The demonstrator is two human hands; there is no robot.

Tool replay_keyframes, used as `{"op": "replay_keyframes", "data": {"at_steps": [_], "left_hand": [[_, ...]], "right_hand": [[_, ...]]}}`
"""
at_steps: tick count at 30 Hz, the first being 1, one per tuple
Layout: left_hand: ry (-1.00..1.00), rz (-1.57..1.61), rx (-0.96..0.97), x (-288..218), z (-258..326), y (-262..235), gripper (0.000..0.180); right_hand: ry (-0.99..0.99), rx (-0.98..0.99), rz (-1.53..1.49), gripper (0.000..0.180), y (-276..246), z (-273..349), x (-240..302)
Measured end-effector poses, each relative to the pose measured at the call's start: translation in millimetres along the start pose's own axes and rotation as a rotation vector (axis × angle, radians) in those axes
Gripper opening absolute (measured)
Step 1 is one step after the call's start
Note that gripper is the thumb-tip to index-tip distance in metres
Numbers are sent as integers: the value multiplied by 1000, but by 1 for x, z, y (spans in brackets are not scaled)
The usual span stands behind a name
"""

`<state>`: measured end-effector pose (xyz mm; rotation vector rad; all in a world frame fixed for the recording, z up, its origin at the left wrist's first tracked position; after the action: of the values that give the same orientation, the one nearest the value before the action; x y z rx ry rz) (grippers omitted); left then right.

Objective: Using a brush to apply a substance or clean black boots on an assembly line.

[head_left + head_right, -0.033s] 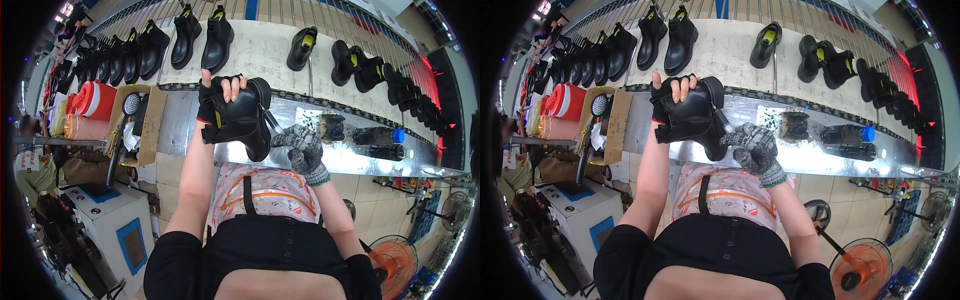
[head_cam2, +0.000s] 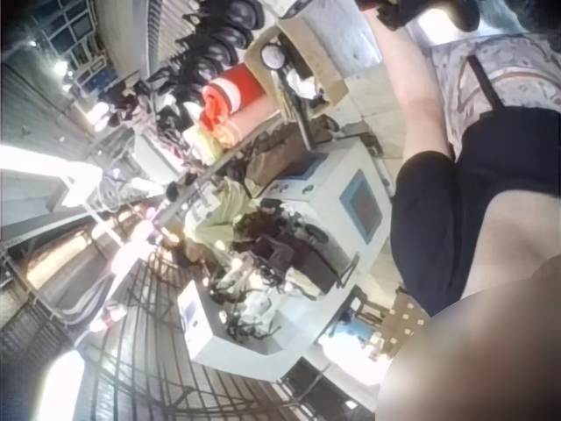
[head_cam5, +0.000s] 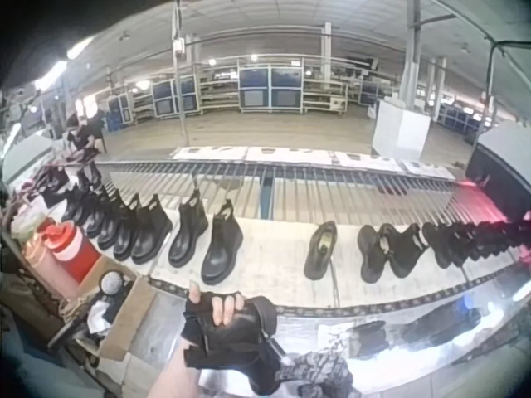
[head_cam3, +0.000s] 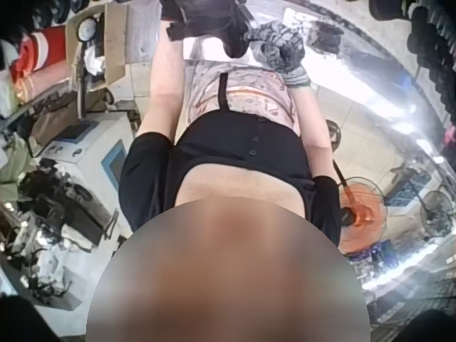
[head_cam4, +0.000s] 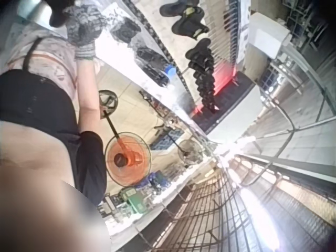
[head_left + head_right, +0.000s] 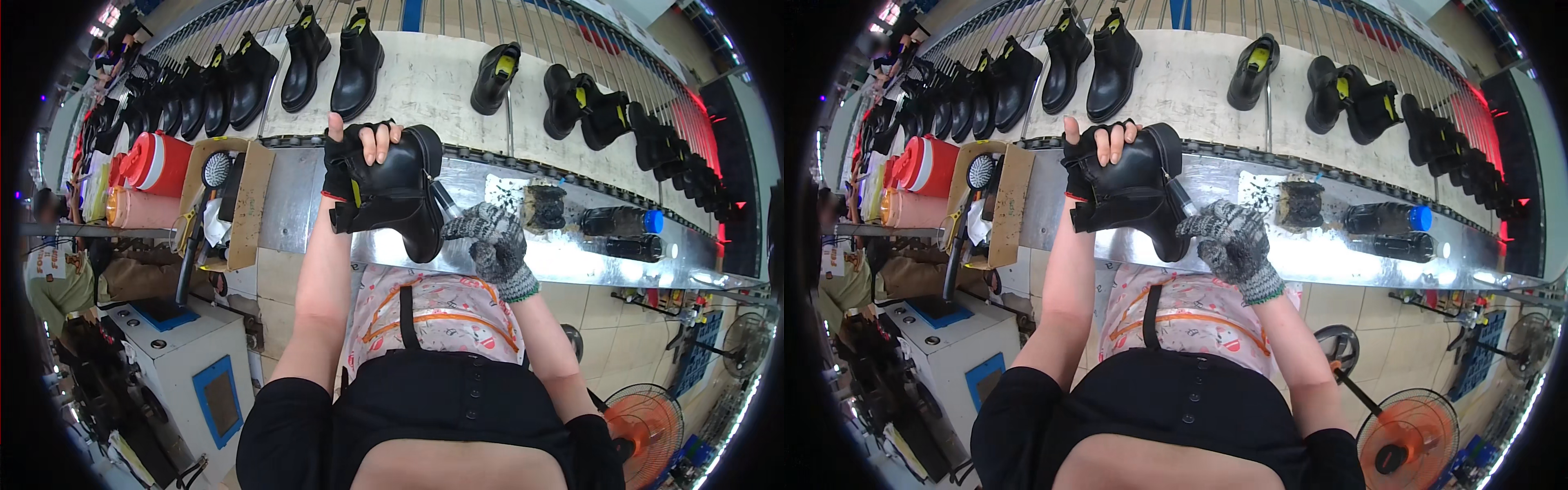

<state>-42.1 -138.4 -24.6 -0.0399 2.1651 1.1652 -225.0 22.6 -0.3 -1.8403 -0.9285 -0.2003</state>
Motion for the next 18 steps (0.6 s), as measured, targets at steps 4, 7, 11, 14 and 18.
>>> {"op": "replay_keyframes", "data": {"at_steps": [4,7,11,14,18], "left_hand": [[53,40,-5,-6,4,-17,72],[67,17,-37,-9,8,-26,72],[56,39,-72,-11,9,-33,73],[43,51,-113,-10,10,-36,73],[19,19,-162,-9,10,-52,73]], "right_hand": [[49,86,-145,21,24,8,-14],[79,73,-285,20,20,7,-13],[107,154,-422,20,18,15,-22],[182,242,-475,19,10,25,-26],[297,256,-554,29,11,42,-31]]}}
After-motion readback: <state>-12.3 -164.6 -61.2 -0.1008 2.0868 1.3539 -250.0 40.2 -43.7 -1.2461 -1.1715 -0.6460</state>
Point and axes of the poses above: each hand's wrist, its own z-axis away from the middle knuckle, its own y-axis out of the palm, x = y × z, the point moved 3 cm from there along -z, towards the middle knuckle, and after that the axes turned 2 degrees about -z, right-handed, at the moved point
